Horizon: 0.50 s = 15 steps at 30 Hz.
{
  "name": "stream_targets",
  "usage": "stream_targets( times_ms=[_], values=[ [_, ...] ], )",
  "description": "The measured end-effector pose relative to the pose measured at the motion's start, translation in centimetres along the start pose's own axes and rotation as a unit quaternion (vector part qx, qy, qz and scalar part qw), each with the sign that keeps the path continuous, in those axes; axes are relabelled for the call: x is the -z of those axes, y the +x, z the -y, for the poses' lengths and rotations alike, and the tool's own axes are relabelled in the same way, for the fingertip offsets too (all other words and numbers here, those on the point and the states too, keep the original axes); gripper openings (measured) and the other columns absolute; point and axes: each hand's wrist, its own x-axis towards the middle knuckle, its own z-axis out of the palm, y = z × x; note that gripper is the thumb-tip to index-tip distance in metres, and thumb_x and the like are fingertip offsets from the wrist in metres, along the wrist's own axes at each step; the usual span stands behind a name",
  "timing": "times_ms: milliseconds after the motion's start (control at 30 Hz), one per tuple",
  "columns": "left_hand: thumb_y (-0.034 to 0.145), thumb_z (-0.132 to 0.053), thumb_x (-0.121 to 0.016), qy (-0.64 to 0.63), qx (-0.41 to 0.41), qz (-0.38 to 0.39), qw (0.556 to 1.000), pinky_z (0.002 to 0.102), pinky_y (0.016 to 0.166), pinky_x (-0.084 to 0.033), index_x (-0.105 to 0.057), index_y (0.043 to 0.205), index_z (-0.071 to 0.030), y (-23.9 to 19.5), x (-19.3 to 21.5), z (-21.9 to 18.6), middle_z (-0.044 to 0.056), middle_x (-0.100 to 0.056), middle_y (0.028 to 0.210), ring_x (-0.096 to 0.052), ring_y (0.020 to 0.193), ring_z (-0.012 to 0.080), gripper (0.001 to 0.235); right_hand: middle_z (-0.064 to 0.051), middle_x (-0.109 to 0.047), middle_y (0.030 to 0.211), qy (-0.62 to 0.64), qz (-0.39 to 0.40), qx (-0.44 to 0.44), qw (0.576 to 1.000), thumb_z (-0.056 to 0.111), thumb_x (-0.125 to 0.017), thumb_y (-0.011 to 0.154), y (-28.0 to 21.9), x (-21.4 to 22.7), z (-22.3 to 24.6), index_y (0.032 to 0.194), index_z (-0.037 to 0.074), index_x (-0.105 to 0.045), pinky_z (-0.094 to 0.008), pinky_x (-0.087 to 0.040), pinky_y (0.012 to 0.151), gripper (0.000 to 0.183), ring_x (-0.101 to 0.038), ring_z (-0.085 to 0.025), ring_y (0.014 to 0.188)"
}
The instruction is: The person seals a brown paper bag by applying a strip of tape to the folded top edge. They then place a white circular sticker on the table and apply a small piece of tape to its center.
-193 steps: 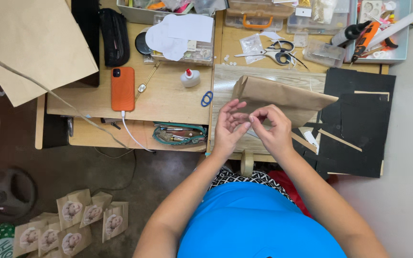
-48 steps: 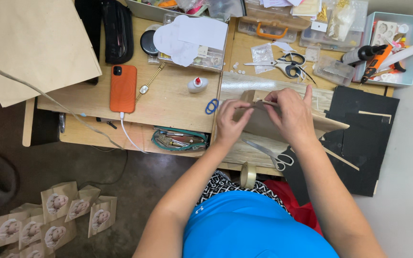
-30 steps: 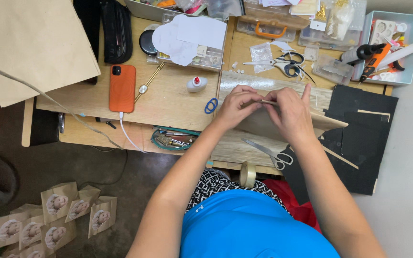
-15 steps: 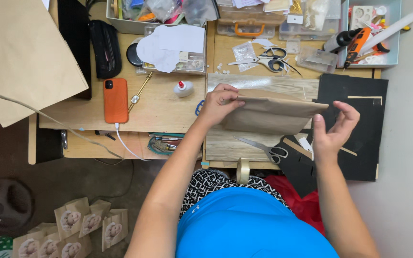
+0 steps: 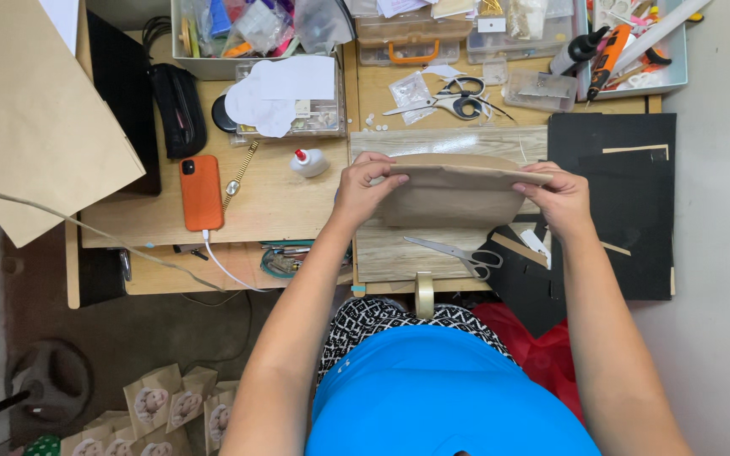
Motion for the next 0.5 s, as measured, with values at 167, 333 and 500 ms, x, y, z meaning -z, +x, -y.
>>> stream_targets(
  times_ms=[167, 333, 500],
  values=[
    [0.090, -0.023, -0.082, -0.008, 0.009, 0.031, 0.999, 0.040, 0.105, -0.049, -0.078, 0.085, -0.014, 0.1, 0.4, 1.0, 0.002, -0.073, 0.080, -0.067, 0.110, 0.0216, 0.011, -0.017, -0.073, 0.092, -0.021, 0.029, -0.004, 0.999, -0.001, -0.088, 0.082, 0.0, 0.8, 0.7, 0.090, 0.000, -0.077, -0.037, -0.051, 0.097, 0.014, -0.070, -0.028, 0.100],
    [0.088, -0.023, -0.084, -0.027, 0.029, 0.038, 0.999, 0.042, 0.110, -0.045, -0.079, 0.092, -0.015, 0.1, 0.8, -0.2, 0.001, -0.074, 0.088, -0.065, 0.116, 0.0218, 0.011, -0.018, -0.075, 0.105, -0.053, 0.075, 0.008, 0.996, 0.000, -0.081, 0.088, 0.1, 1.3, 2.4, 0.099, 0.000, -0.077, -0.045, -0.049, 0.107, 0.012, -0.068, -0.033, 0.115],
    [0.085, -0.021, -0.087, -0.014, 0.025, -0.003, 1.000, 0.044, 0.105, -0.048, -0.080, 0.090, -0.015, -0.4, 0.4, 0.1, 0.009, -0.073, 0.100, -0.067, 0.114, 0.0269, 0.011, -0.021, -0.073, 0.097, -0.071, 0.086, 0.061, 0.992, -0.002, -0.081, 0.094, 0.0, 2.4, 0.2, 0.093, -0.003, -0.076, -0.048, -0.051, 0.104, 0.005, -0.068, -0.039, 0.109]
  ],
)
